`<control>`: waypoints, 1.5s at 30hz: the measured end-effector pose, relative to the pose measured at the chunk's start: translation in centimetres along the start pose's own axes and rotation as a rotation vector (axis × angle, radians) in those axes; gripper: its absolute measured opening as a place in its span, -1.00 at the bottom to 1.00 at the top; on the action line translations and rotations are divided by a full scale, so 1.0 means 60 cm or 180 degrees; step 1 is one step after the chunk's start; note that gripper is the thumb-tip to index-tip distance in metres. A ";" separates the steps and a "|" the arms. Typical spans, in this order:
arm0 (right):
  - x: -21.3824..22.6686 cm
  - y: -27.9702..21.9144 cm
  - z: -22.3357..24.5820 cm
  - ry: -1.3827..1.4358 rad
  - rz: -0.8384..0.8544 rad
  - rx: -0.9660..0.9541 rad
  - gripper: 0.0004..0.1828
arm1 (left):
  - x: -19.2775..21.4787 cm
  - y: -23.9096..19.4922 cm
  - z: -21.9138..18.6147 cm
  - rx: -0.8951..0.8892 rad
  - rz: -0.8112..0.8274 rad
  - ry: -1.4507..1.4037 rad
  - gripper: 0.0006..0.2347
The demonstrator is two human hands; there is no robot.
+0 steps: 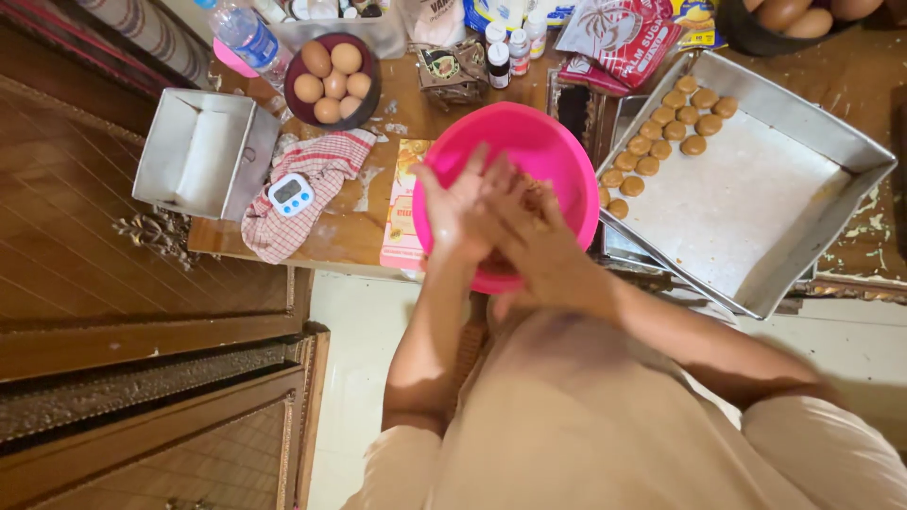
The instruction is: The person repeatedly scoops dough from a pink bowl, rolls it into small balls between their palms, and places the formed balls onto a metal baking tray. The process continues throughout the clip.
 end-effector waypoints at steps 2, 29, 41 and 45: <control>-0.027 0.011 -0.037 0.0417 0.0215 -0.0557 0.31 | 0.000 -0.010 -0.004 0.0050 0.0089 0.0062 -0.14; 0.024 0.007 0.054 0.0183 -0.0127 0.0008 0.42 | 0.022 0.002 -0.041 0.0582 0.0763 0.0338 0.01; -0.008 -0.026 0.055 0.0307 -0.0129 -0.0062 0.35 | 0.005 0.041 -0.088 0.0234 0.1086 -0.0076 0.02; 0.028 0.034 0.002 0.0346 0.0351 -0.0594 0.51 | 0.004 0.013 -0.076 0.0181 0.0117 0.0392 0.05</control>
Point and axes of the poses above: each hand's wrist, its own y-axis towards the middle knuckle, its own x-axis out of the back of the hand, z = x × y, the point moved 2 cm from there along y, towards the middle knuckle, and after that the axes turned 12 degrees about -x, right-handed, at the moved point
